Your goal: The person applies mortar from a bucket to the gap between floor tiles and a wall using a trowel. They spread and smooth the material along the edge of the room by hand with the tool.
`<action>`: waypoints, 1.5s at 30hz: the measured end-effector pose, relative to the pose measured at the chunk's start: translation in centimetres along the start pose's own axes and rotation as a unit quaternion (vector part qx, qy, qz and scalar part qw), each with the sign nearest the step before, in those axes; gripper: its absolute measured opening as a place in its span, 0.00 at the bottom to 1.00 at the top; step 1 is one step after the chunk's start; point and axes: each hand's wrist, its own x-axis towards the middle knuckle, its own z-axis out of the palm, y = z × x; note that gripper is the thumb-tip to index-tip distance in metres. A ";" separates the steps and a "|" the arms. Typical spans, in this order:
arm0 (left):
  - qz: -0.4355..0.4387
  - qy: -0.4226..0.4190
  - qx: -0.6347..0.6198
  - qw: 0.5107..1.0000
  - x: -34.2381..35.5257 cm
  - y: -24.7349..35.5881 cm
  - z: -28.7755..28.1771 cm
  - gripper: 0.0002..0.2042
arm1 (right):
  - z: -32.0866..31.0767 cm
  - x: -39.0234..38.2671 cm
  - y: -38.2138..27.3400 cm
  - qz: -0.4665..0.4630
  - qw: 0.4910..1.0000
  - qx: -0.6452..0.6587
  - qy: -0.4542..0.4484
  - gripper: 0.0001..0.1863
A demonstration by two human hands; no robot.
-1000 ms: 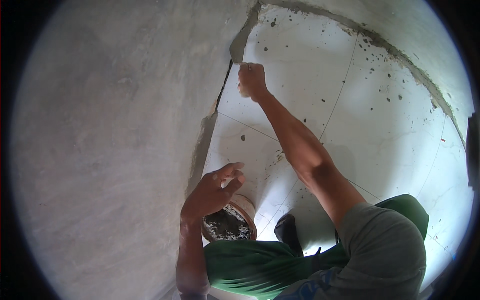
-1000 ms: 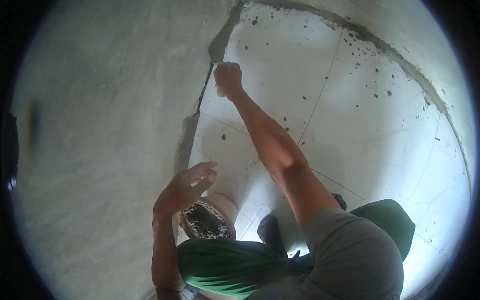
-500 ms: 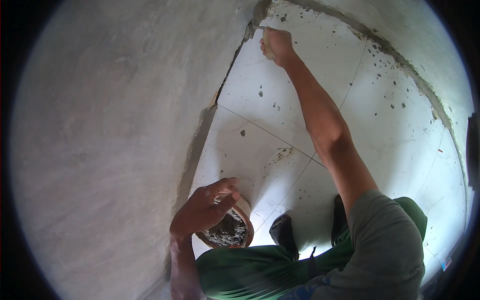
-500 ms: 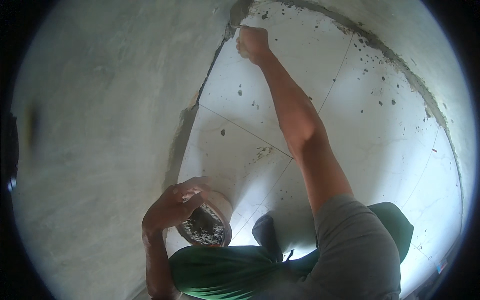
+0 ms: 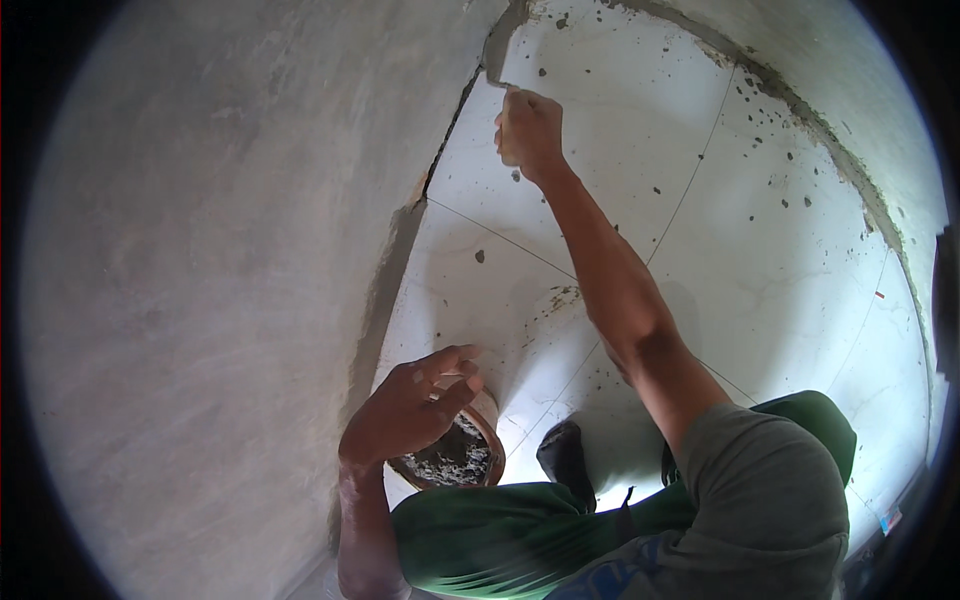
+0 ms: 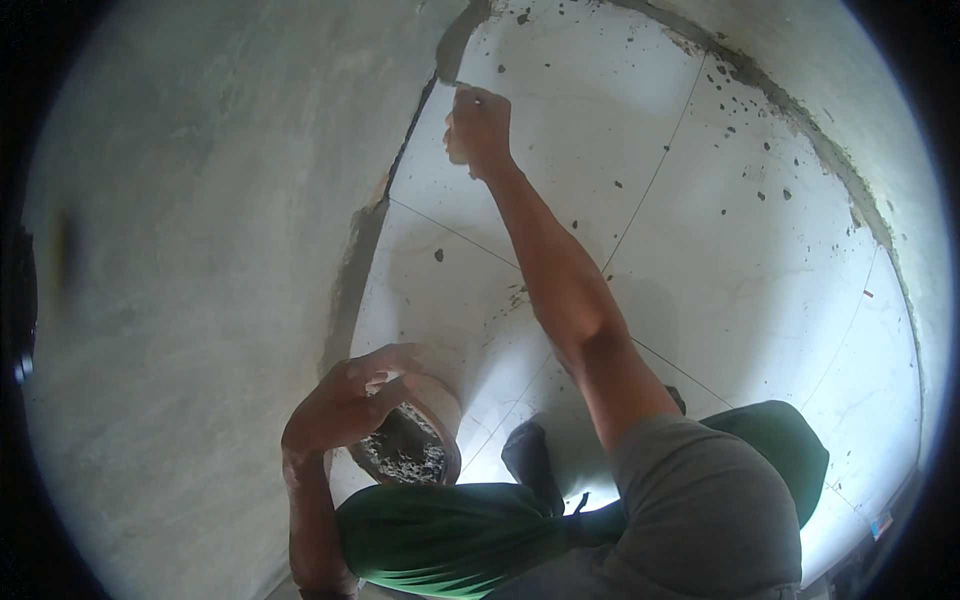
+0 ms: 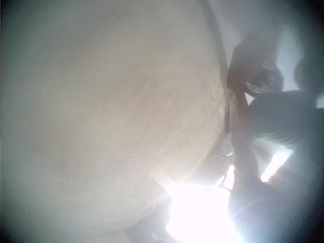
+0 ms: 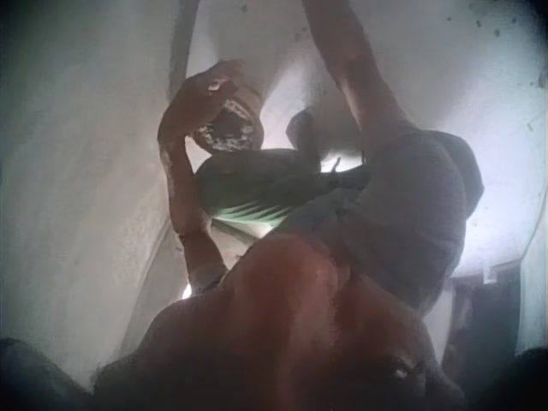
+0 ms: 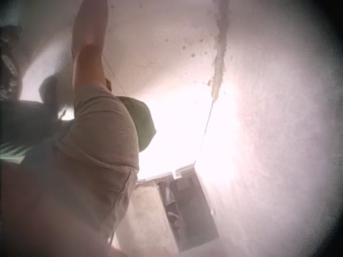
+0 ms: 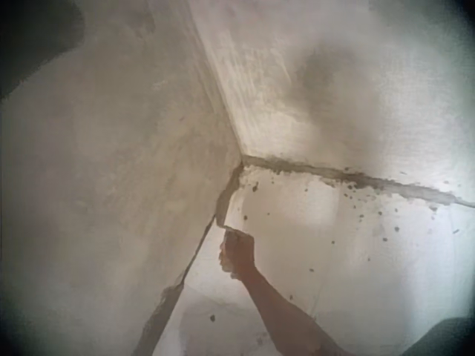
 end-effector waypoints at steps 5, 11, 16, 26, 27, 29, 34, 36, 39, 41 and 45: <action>0.014 -0.002 0.031 0.999 0.0 0.8 0.0 0.24 | 2.6 2.7 2.5 -0.003 0.995 0.101 0.022 0.18; -0.007 -0.004 0.031 0.999 -0.5 0.8 -0.4 0.24 | 3.2 -2.0 -0.6 -0.020 0.998 0.059 -0.007 0.16; 0.023 -0.017 0.032 0.999 -1.4 1.3 -0.3 0.24 | 2.0 2.5 3.4 -0.038 0.988 0.138 -0.055 0.16; 0.200 -0.041 0.096 0.974 -2.1 6.3 0.8 0.26 | -1.4 -12.1 1.0 -0.112 0.986 -0.098 -0.076 0.18; 0.245 -0.032 0.111 0.963 -2.3 7.1 0.8 0.26 | -3.1 -13.3 1.3 -0.108 0.983 -0.130 -0.070 0.19; 0.265 -0.029 0.100 0.959 -4.7 8.1 0.8 0.27 | -5.9 -15.8 1.2 -0.104 0.974 -0.192 -0.066 0.19; 0.337 0.227 -0.035 0.913 -9.1 6.6 1.6 0.28 | -10.9 -22.9 1.7 -0.096 0.951 -0.273 -0.110 0.15; 0.277 0.273 -0.021 0.921 -9.2 2.4 0.7 0.28 | -12.2 -23.3 1.2 -0.038 0.929 -0.341 -0.142 0.17; 0.265 0.360 0.017 0.894 -8.1 -11.7 -0.7 0.32 | -14.5 -20.9 5.1 -0.201 0.802 -0.508 -0.240 0.18; 0.267 0.463 0.040 0.844 -8.0 -23.2 1.5 0.33 | -14.8 -19.6 3.6 -0.325 0.644 -0.606 -0.335 0.14; 0.196 0.539 -0.130 0.809 -10.8 -36.3 10.3 0.28 | -8.2 -22.4 -9.1 -0.162 0.703 -0.533 -0.443 0.15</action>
